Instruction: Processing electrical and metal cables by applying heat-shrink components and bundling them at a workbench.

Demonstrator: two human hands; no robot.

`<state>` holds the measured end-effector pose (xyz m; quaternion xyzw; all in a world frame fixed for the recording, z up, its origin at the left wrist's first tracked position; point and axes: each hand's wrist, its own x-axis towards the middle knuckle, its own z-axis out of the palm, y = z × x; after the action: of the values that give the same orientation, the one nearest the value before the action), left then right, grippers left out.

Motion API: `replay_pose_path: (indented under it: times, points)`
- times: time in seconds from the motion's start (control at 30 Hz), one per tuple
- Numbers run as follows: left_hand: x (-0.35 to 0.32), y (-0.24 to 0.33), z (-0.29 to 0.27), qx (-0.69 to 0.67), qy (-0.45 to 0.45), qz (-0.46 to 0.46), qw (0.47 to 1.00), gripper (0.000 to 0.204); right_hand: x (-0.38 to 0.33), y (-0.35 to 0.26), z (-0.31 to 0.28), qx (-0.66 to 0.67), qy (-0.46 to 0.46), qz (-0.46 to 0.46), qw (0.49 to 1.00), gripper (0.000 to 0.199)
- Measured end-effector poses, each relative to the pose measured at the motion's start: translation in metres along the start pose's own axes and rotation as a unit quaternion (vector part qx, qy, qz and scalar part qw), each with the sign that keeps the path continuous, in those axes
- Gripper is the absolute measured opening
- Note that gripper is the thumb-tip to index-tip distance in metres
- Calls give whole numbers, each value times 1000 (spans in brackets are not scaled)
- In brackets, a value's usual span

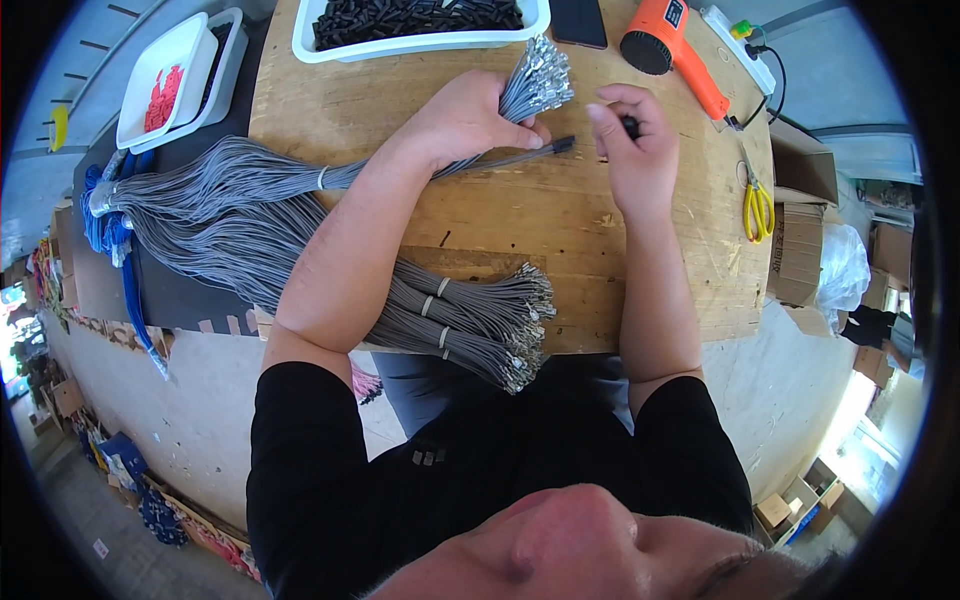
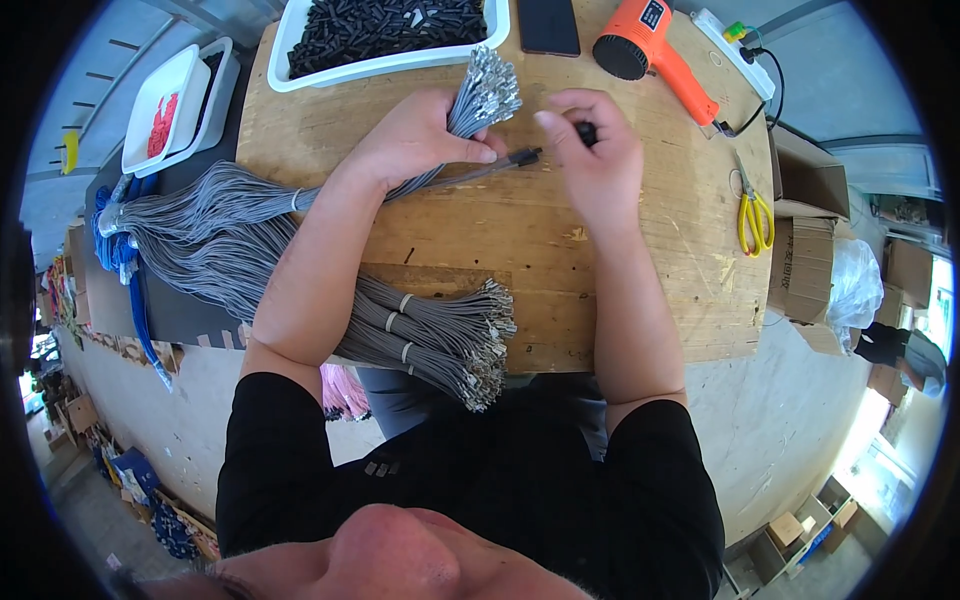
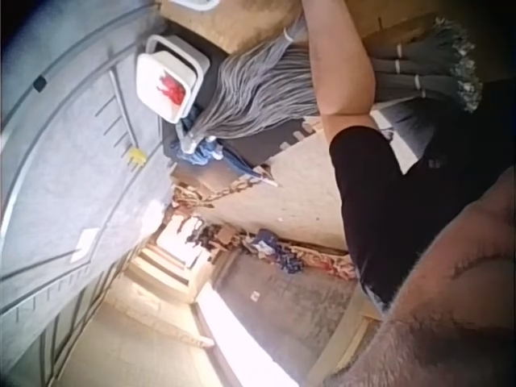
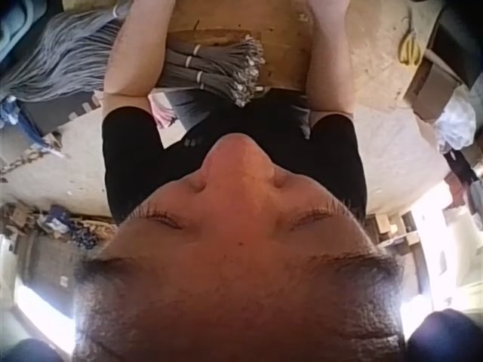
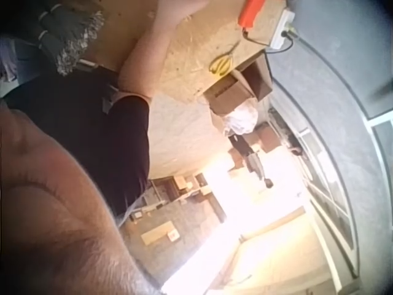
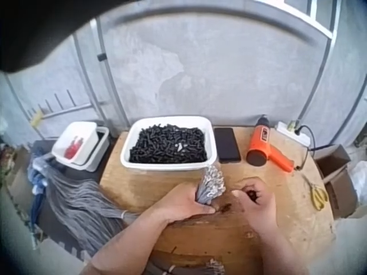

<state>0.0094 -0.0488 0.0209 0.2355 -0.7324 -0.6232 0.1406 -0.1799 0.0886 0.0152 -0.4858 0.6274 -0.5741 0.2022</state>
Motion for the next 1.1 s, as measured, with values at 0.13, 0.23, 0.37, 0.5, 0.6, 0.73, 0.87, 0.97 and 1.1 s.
replay_pose_path:
  times: [0.13, 0.23, 0.37, 0.5, 0.6, 0.73, 0.87, 0.97, 1.1]
  points:
    - [-1, 7, 2, 39, 11, -23, 999, 22, 8, 4, -12, 215, 46, 134, 966, 10]
    - [-2, 4, -1, 27, 22, -16, 999, 23, 13, 8, -20, 352, 31, 236, 905, 15]
    - [-5, 10, -3, -29, -10, -37, 999, 31, 11, 9, -20, 415, -39, 295, 860, 26]
    - [-10, 12, -3, -93, -10, -45, 995, 34, 5, 5, -9, 370, -106, 296, 874, 27]
    - [-13, 16, -2, -105, -23, -63, 992, 34, 1, -3, 0, 349, -109, 289, 885, 26]
    - [-12, 17, -2, -82, -48, -69, 993, 33, -2, 2, 3, 349, -96, 275, 891, 23]
    - [-11, 16, -1, -49, -11, -74, 996, 30, -2, 0, 2, 354, -105, 270, 889, 15]
    - [-11, 16, 3, -35, 11, -67, 997, 25, -3, 2, 4, 346, -106, 264, 894, 21]
    - [-10, 9, -1, -69, 28, -42, 996, 21, 3, 0, -4, 287, -96, 254, 919, 21]
